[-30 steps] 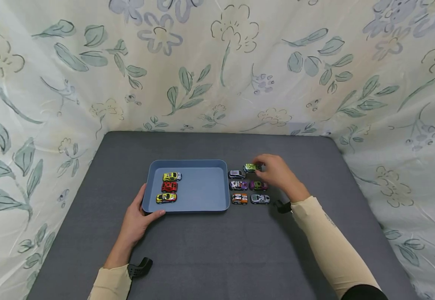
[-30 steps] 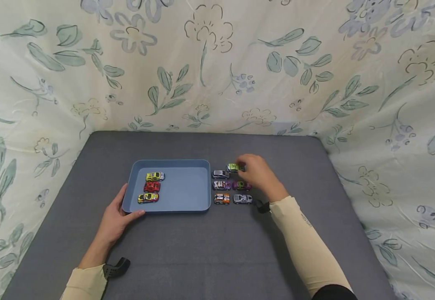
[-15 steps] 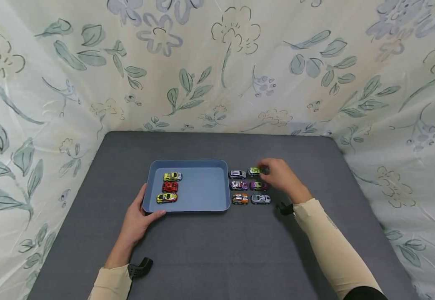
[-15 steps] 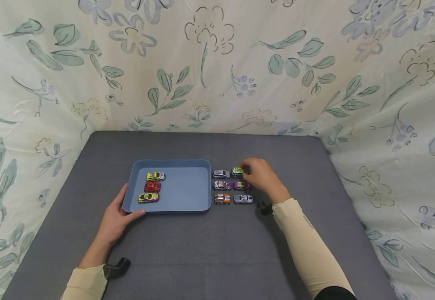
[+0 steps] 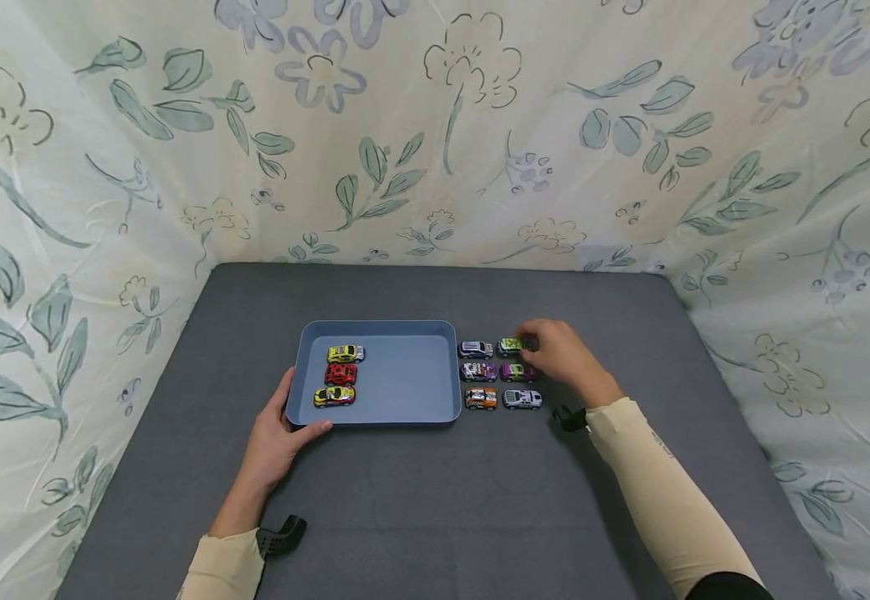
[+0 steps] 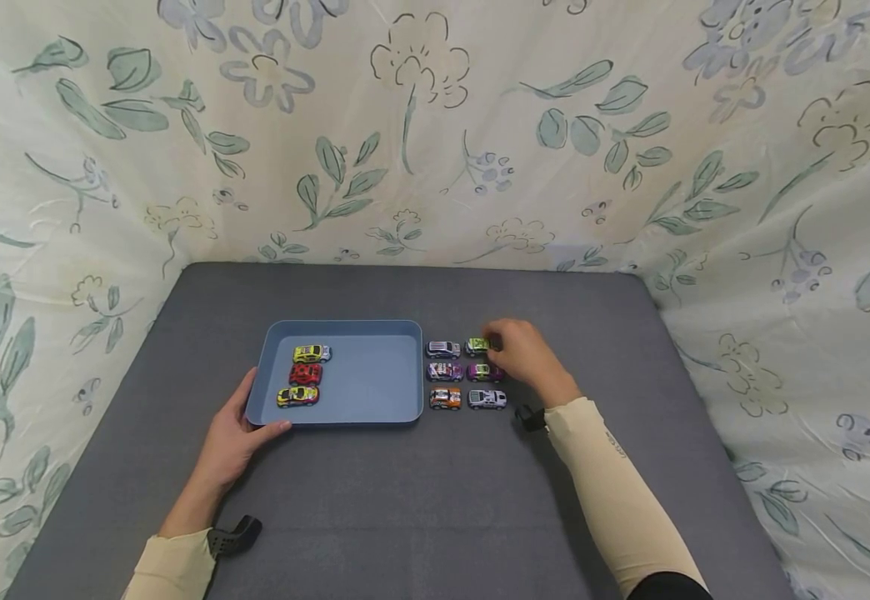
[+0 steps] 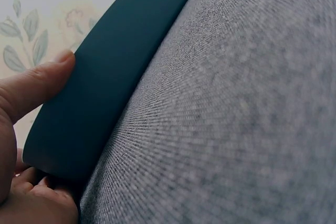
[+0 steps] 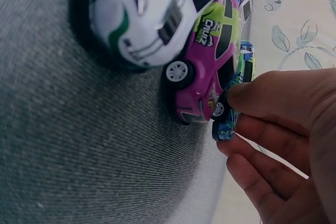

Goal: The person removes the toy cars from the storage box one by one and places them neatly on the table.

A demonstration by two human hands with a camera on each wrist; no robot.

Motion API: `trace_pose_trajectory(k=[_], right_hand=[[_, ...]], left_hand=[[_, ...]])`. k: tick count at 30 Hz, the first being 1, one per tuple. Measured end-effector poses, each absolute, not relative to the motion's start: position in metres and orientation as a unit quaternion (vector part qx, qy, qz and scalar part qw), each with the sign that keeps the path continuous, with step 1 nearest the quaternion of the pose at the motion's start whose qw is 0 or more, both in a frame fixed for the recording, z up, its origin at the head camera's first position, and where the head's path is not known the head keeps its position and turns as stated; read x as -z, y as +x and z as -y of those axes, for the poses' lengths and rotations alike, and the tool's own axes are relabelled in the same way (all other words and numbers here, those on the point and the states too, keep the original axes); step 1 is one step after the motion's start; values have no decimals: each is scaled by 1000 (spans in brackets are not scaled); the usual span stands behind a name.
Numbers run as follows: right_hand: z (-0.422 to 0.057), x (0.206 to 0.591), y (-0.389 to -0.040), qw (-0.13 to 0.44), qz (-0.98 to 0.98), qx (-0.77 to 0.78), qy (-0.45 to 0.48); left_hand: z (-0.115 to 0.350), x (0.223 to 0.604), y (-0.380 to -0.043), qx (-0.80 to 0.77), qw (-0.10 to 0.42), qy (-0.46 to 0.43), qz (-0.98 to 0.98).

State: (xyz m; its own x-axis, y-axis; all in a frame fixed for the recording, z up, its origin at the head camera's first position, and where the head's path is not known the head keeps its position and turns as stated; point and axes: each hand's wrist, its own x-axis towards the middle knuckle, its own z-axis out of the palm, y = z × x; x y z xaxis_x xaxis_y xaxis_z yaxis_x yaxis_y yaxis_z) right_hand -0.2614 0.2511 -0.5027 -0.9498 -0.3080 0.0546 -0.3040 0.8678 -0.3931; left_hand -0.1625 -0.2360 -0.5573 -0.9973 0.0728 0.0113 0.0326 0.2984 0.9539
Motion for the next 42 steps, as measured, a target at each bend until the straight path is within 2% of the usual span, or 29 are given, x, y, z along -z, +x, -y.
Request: trace_pose_trajectory(k=[35, 42], right_hand=[[-251, 507, -263, 29, -966, 213, -146], [-249, 502, -261, 18, -964, 226, -140]], left_hand=[[236, 559, -164, -607, 22, 31, -794], [236, 558, -164, -601, 21, 29, -798]])
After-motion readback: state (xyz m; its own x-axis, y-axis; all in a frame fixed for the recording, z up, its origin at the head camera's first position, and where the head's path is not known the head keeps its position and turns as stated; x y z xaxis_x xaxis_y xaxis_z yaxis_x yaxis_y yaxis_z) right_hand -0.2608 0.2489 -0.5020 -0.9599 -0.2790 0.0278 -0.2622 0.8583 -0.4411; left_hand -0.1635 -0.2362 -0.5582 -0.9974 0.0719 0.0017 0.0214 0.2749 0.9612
